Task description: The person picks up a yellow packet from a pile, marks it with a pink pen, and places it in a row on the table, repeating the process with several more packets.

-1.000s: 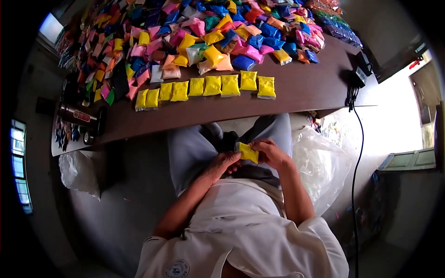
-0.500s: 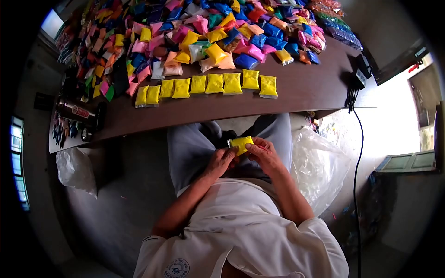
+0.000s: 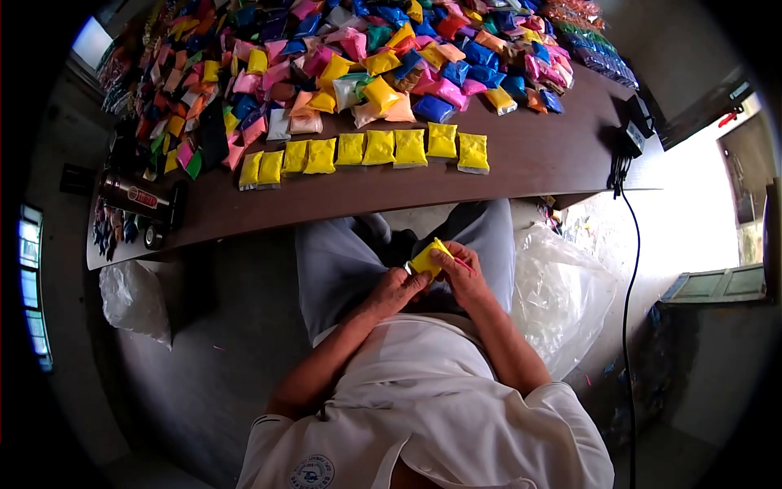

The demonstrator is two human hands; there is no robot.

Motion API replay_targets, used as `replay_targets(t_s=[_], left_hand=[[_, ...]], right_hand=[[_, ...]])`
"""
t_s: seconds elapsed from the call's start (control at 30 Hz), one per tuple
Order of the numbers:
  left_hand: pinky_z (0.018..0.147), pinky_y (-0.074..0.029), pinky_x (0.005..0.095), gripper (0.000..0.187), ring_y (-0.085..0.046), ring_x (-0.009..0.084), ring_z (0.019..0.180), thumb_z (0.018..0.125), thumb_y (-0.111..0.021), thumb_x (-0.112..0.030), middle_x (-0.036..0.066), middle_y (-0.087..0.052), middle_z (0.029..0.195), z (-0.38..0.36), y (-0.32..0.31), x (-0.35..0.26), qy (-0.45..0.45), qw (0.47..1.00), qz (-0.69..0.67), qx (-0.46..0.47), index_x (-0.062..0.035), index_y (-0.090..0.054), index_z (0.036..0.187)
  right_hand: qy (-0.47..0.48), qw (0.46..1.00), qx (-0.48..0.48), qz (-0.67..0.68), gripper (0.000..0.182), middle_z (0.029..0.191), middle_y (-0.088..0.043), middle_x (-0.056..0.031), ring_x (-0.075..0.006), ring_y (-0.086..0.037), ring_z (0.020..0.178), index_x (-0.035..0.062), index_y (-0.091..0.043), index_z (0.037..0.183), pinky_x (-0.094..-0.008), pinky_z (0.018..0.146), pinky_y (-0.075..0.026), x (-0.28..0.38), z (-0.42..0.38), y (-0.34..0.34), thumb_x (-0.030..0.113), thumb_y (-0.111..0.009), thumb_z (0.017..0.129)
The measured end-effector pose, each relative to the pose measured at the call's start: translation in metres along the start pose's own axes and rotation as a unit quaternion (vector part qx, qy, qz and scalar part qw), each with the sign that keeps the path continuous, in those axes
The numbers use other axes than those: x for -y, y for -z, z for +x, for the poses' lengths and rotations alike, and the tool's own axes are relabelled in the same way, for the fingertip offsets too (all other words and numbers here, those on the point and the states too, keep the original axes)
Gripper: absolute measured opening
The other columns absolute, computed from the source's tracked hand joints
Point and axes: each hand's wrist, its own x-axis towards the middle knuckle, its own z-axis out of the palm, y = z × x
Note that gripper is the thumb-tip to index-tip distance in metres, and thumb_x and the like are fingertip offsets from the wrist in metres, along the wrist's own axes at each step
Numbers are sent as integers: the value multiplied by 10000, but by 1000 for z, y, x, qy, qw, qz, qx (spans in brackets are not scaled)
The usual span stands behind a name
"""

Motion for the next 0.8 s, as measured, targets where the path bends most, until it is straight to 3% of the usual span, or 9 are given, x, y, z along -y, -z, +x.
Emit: replay_targets(t_s=[0.23,0.5,0.7,0.8], left_hand=[[503,-365,209,388,-438,36,542,855,-566,-381,-44,-486,568,2,1,7,-13,999,31,28,-43,-588,667],[531,-409,211,427,-497,59,578,854,-544,-433,-4,-578,645,-3,1,-6,23,999,24,14,-22,-615,762],[539,-415,213,441,-498,71,582,857,-531,-449,8,-585,681,-1,2,-6,53,996,61,31,-18,-611,809],[534,-414,215,430,-497,71,581,859,-533,-439,7,-585,680,1,2,0,30,999,20,22,-19,-615,812]], right_hand=[[52,998,19,-26,184,741,-602,-6,-61,-529,645,19,-620,816,-191,598,-408,-9,1,7,203,-620,821],[13,998,24,-63,242,718,-596,-4,-58,-513,617,15,-611,827,-196,553,-401,2,1,6,253,-574,852],[39,996,17,-84,263,742,-606,-20,-68,-526,614,18,-610,849,-198,547,-406,-6,2,10,274,-555,865],[2,1000,5,-18,257,750,-607,-24,-75,-543,633,15,-611,852,-203,556,-422,-2,0,7,267,-562,863]])
